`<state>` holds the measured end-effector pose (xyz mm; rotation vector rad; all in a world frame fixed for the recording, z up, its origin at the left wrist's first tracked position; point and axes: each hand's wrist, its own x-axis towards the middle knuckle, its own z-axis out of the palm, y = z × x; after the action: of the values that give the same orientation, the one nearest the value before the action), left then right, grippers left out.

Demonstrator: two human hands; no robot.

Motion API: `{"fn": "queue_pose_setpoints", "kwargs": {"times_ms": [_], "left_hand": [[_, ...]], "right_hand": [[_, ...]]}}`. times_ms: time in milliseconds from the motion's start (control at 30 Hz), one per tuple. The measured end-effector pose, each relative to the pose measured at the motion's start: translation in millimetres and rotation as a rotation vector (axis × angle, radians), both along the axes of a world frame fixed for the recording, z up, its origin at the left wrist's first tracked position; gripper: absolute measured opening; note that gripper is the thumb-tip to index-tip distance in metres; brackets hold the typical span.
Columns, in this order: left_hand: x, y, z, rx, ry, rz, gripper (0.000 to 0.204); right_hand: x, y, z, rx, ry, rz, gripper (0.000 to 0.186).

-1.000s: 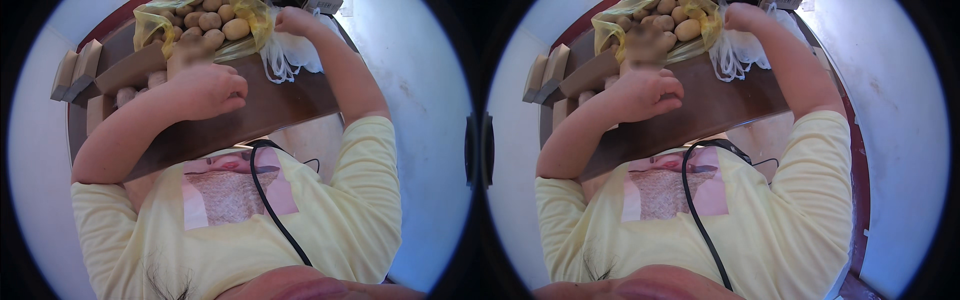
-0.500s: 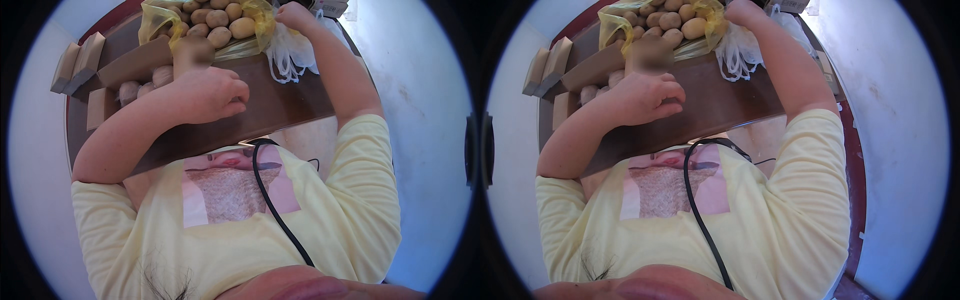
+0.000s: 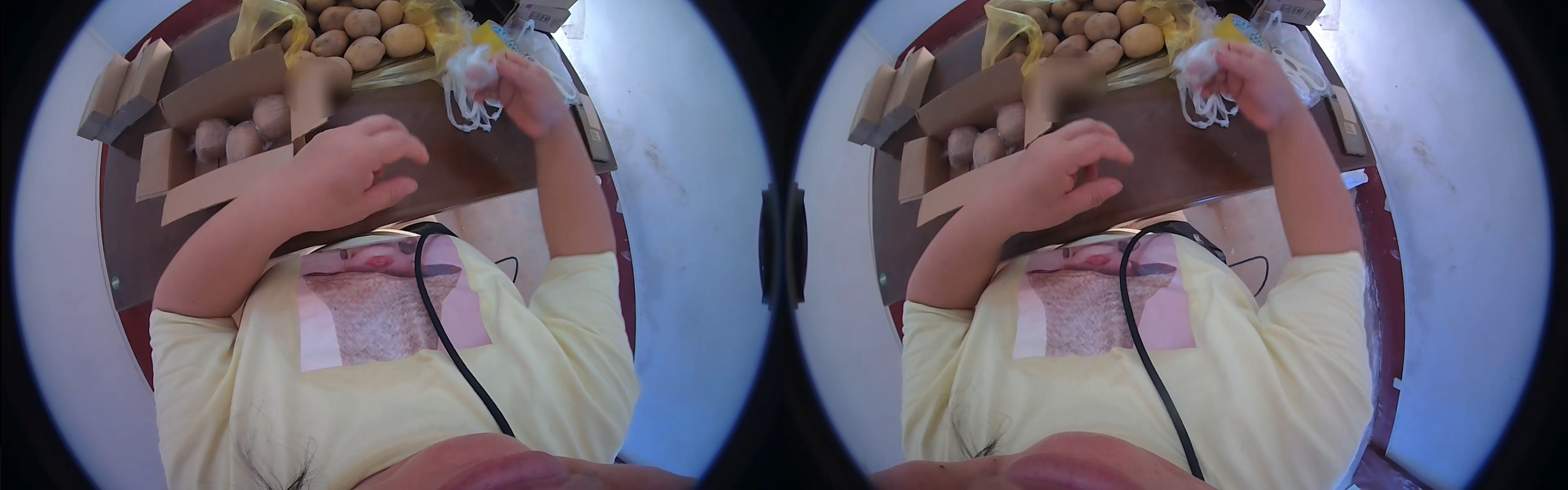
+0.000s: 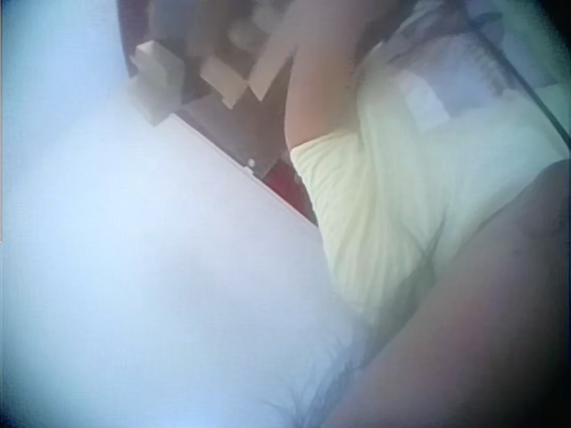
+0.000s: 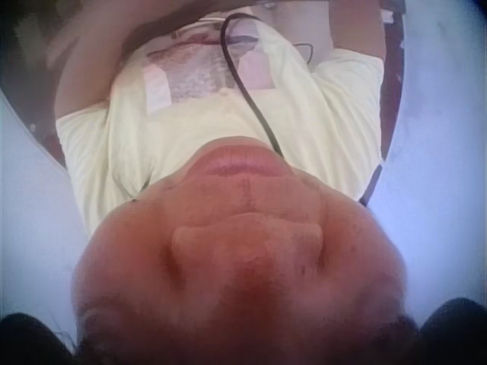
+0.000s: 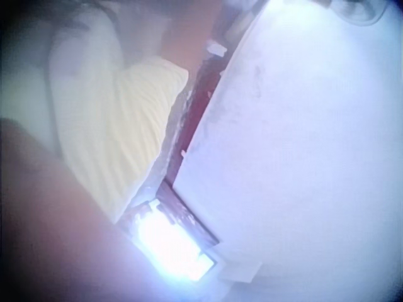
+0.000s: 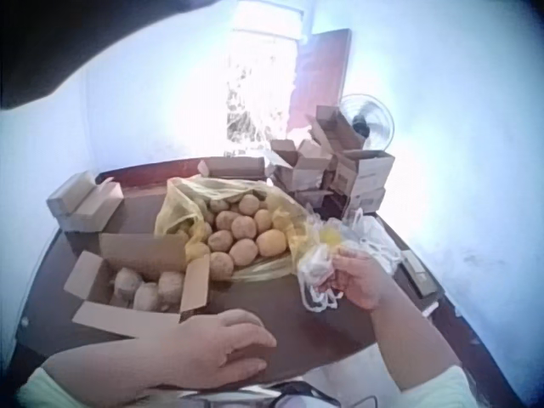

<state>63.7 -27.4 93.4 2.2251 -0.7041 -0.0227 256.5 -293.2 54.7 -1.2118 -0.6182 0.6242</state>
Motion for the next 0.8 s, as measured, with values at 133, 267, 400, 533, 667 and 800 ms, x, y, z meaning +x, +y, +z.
{"fn": "queue_pose_setpoints", "kwargs": {"times_ms": [133,267,400,533,667,800], "left_hand": [[-2,-4,-22,-0.210,-0.002,0.176,0.063],[-2,-18,-28,-0.242,-0.031,0.167,0.079],[-6,-27,-45,-0.537,0.149,0.203,0.055],[-11,-23,-46,-0.766,0.427,0.362,0.017],[-11,-25,-41,-0.837,0.607,0.476,0.015],[-10,-18,-45,-0.989,0.858,0.454,0.014]], "right_hand": [[-63,-9,-27,0.340,0.225,0.116,0.023],[-90,4,-18,0.540,0.422,0.223,0.021],[-99,9,-11,0.431,0.374,0.137,0.023],[-103,11,-28,0.388,0.404,0.097,0.028],[-116,20,-34,0.466,0.446,0.004,0.032],[-131,20,-33,0.171,-0.362,-0.559,0.047]]}}
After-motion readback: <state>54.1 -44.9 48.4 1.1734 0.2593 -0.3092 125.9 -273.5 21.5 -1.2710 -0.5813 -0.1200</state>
